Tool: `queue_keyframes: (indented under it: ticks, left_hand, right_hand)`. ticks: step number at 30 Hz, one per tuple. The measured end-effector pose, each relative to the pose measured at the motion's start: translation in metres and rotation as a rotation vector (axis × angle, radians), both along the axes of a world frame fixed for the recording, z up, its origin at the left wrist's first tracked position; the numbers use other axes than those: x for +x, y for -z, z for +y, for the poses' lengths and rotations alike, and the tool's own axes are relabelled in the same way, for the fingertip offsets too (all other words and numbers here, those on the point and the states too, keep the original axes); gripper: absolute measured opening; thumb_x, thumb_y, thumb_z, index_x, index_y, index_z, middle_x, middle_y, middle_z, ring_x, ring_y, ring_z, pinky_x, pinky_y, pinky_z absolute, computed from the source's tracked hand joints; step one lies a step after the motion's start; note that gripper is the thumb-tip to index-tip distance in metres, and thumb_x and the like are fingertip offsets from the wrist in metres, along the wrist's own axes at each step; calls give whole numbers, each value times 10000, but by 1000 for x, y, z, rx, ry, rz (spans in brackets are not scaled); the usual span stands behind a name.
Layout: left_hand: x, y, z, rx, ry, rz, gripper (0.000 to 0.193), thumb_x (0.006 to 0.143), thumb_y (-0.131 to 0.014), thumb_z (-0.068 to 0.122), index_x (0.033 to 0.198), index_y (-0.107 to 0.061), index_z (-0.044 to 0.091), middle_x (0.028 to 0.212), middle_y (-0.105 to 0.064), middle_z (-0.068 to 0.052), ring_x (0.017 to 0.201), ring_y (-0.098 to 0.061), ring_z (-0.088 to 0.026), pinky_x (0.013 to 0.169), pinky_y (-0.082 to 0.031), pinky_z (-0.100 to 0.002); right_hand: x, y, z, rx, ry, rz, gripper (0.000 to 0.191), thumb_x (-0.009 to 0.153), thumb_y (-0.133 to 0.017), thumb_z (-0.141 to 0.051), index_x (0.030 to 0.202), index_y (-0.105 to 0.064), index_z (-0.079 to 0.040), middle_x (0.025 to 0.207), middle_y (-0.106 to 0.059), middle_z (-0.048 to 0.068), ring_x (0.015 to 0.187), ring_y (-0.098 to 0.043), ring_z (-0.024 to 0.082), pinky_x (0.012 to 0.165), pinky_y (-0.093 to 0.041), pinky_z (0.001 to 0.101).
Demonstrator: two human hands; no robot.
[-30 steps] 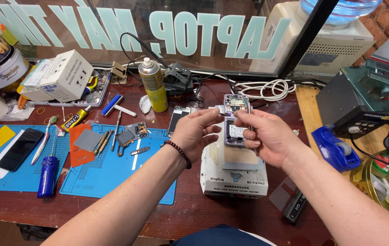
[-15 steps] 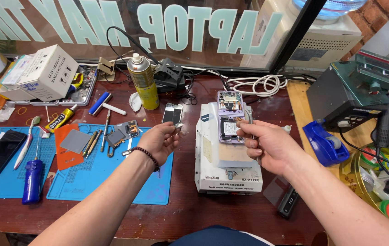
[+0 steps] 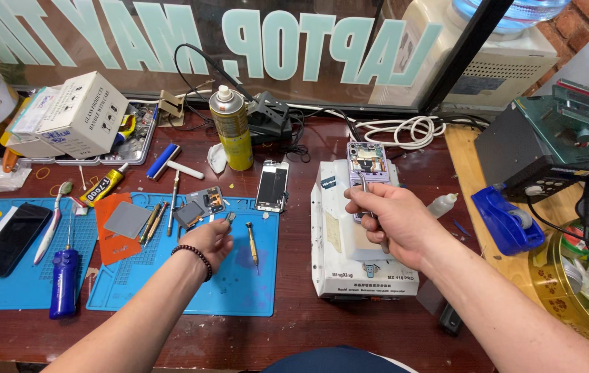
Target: The person disassembles a smartphone by removing the battery, motherboard, and camera module using a metal spudger and a screwdriver. They place each component on the workbench and continue to remove additional parts from the phone chassis.
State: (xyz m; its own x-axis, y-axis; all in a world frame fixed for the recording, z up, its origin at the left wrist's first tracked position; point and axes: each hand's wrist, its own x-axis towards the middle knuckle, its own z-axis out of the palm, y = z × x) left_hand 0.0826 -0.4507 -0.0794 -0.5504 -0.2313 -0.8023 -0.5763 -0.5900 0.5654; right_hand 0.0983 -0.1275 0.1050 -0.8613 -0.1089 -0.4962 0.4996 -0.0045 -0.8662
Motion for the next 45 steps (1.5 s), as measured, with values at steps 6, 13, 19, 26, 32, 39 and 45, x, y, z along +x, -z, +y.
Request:
queue_keyframes:
  ticks: [6,13,19,26,32,39,45]
  left_hand:
    - [-8,32,-22,-249,218,-63,126,905,-759,90,1025,-796,90,714,-580,-22,566,-457,-132,496,-419,-295]
    - [-1,33,3,-631,450,-134,185,849,-809,147,1010,-806,56,831,-732,-106,709,-646,-213,634,-518,-365]
    - [16,31,3,-1045,756,45,235,850,-770,252,1033,-799,108,983,-790,-135,907,-757,-277,842,-583,-396]
    - [18,6,19,-1101,728,112,221,817,-778,248,979,-800,99,980,-773,-111,905,-742,-280,839,-578,-403]
    - [-7,-42,79,-836,592,444,174,849,-744,190,942,-761,43,835,-777,-83,658,-716,-181,609,-583,-326]
    - [-38,-103,175,-865,708,764,282,813,-741,195,1066,-740,70,782,-761,-78,661,-709,-176,632,-571,-332]
    - [-38,-119,208,-1085,904,785,347,820,-712,197,1150,-726,90,860,-763,-138,826,-750,-285,790,-578,-395]
  right_hand:
    - [4,8,-22,-6,26,-19,185,950,-656,-203,1019,-656,-32,923,-638,33,590,-425,53,457,-316,227]
    - [18,20,-7,6,186,23,154,962,-646,-200,991,-657,-49,878,-631,27,583,-425,54,465,-312,228]
    - [24,25,41,58,407,95,108,973,-641,-177,986,-648,-70,825,-611,4,586,-419,50,480,-309,218]
    - [13,34,66,153,373,42,158,964,-674,-221,971,-644,-66,725,-550,-32,558,-407,47,468,-286,225]
    - [-3,47,71,425,236,189,153,927,-708,-190,1010,-725,-63,704,-577,-31,566,-423,55,475,-316,246]
    - [-24,65,82,429,95,358,189,945,-686,-176,1043,-747,-26,761,-649,2,628,-519,73,557,-426,256]
    - [-28,66,88,340,33,335,186,923,-667,-156,1037,-742,-30,846,-721,5,695,-604,45,606,-490,236]
